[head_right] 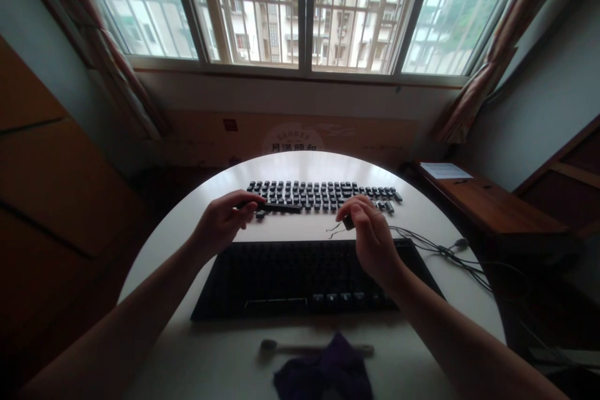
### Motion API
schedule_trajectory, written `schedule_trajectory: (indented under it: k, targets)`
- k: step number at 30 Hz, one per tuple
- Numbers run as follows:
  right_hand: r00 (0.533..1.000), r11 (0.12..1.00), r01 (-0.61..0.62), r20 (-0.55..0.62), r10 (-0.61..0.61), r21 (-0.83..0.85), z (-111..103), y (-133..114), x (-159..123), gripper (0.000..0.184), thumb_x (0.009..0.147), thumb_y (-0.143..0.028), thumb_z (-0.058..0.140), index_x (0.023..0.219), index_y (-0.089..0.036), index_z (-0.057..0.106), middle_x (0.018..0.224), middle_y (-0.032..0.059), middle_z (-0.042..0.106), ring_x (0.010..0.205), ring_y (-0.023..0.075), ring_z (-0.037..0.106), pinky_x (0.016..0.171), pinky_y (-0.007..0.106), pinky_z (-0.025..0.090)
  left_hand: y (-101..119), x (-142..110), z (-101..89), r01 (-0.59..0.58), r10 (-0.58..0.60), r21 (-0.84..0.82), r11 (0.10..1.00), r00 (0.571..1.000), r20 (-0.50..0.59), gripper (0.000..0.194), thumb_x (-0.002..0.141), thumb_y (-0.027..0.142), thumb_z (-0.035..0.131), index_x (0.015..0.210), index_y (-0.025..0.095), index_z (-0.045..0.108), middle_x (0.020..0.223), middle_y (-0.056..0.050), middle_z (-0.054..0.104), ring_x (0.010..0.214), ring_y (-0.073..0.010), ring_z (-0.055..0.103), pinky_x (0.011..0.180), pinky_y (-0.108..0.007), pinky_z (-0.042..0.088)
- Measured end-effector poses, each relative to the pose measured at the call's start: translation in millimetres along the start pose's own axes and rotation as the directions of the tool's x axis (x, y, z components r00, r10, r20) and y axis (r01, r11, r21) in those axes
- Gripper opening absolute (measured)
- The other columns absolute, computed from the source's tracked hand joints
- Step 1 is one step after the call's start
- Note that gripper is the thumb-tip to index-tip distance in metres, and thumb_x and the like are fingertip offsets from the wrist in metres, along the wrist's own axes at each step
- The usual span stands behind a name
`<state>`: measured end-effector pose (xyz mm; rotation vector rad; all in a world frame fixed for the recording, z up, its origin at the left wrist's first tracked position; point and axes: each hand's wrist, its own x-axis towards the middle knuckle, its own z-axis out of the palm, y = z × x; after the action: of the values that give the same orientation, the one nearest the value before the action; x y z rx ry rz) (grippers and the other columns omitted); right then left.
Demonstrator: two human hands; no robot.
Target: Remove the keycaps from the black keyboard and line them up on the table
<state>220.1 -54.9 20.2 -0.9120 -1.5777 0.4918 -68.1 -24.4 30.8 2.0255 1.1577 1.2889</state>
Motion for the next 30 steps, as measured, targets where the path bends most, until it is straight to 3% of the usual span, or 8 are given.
schedule_trajectory:
  k: [5, 9, 16, 20, 22, 24, 27, 30]
  targets:
    - [0.954, 0.980, 0.173, 0.263, -0.143, -0.095, 12, -10, 4, 0.023, 0.098, -0.017, 0.040, 0.105, -0.020, 0.062, 0.087, 0.0041, 0.062, 0.080, 0.0168, 0.059, 0.074, 0.031, 0.049, -1, -1, 3.2, -0.078, 0.073, 0.083, 0.993, 0.995, 0.065, 0.022, 0.087, 0.034, 0.062, 0.097, 0.018, 0.074, 0.091, -0.007, 0.074, 0.072, -0.0157, 0.066, 0.054, -0.021, 0.050]
    - [0.878, 0.938, 0.306, 0.428, -0.212, -0.163, 28, -14, 9, 0.026, 0.095, -0.013, 0.044, 0.108, -0.019, 0.066, 0.092, 0.0070, 0.061, 0.077, 0.0161, 0.058, 0.071, 0.030, 0.048, 1, -3, 4.8, -0.121, 0.109, 0.085, 0.989, 0.985, 0.137, 0.019, 0.084, 0.031, 0.065, 0.094, 0.018, 0.075, 0.086, -0.006, 0.076, 0.068, -0.0146, 0.066, 0.055, -0.022, 0.050]
    - [0.819, 0.922, 0.253, 0.573, -0.043, -0.292, 47, -8, 29, 0.015, 0.087, -0.025, 0.067, 0.101, -0.021, 0.071, 0.088, 0.0033, 0.071, 0.070, 0.0141, 0.060, 0.069, 0.025, 0.046, -6, -4, 4.6, -0.152, 0.130, 0.123, 0.981, 0.976, 0.174, 0.017, 0.084, 0.032, 0.069, 0.092, 0.018, 0.075, 0.080, -0.002, 0.076, 0.057, -0.0101, 0.060, 0.057, -0.021, 0.048]
    - [0.774, 0.888, 0.256, 0.631, 0.049, -0.383, 55, 2, 37, 0.018, 0.086, -0.028, 0.068, 0.104, -0.025, 0.071, 0.092, 0.0001, 0.076, 0.070, 0.0143, 0.066, 0.070, 0.025, 0.046, -12, -2, -0.3, -0.161, 0.117, 0.196, 0.967, 0.969, 0.220, 0.019, 0.084, 0.034, 0.068, 0.096, 0.020, 0.074, 0.084, -0.002, 0.076, 0.067, -0.0137, 0.065, 0.064, -0.024, 0.051]
    - [0.762, 0.838, 0.290, 0.641, 0.090, -0.462, 58, 9, 43, 0.020, 0.086, -0.028, 0.067, 0.105, -0.027, 0.071, 0.096, 0.0002, 0.077, 0.079, 0.0170, 0.069, 0.074, 0.026, 0.047, -16, 1, -9.0, -0.136, 0.097, 0.251, 0.958, 0.982, 0.162, 0.028, 0.086, 0.040, 0.065, 0.104, 0.020, 0.072, 0.093, -0.005, 0.075, 0.074, -0.0169, 0.066, 0.069, -0.027, 0.052]
    - [0.750, 0.746, 0.347, 0.645, 0.143, -0.568, 61, 17, 50, 0.020, 0.087, -0.029, 0.066, 0.107, -0.027, 0.072, 0.099, 0.0018, 0.077, 0.088, 0.0205, 0.071, 0.078, 0.027, 0.047, -21, 6, -20.4, -0.064, 0.068, 0.306, 0.950, 0.998, -0.005, 0.037, 0.089, 0.047, 0.057, 0.107, 0.018, 0.070, 0.097, -0.007, 0.074, 0.077, -0.0193, 0.066, 0.072, -0.031, 0.052]
    - [0.723, 0.620, 0.426, 0.660, 0.206, -0.659, 69, 28, 58, 0.020, 0.089, -0.031, 0.063, 0.106, -0.027, 0.072, 0.103, 0.0044, 0.077, 0.094, 0.0238, 0.071, 0.079, 0.029, 0.047, -29, 12, -34.1, 0.081, 0.013, 0.344, 0.935, 0.965, -0.263, 0.041, 0.094, 0.046, 0.043, 0.099, 0.016, 0.071, 0.092, -0.007, 0.073, 0.079, -0.0210, 0.065, 0.077, -0.032, 0.050]
    - [0.699, 0.586, 0.458, 0.678, 0.227, -0.668, 79, 36, 60, 0.017, 0.088, -0.029, 0.063, 0.101, -0.026, 0.073, 0.098, 0.0055, 0.077, 0.089, 0.0247, 0.071, 0.075, 0.029, 0.047, -35, 14, -37.6, 0.137, -0.016, 0.354, 0.925, 0.946, -0.324, 0.039, 0.094, 0.043, 0.042, 0.095, 0.017, 0.071, 0.089, -0.006, 0.073, 0.078, -0.0209, 0.064, 0.075, -0.031, 0.048]
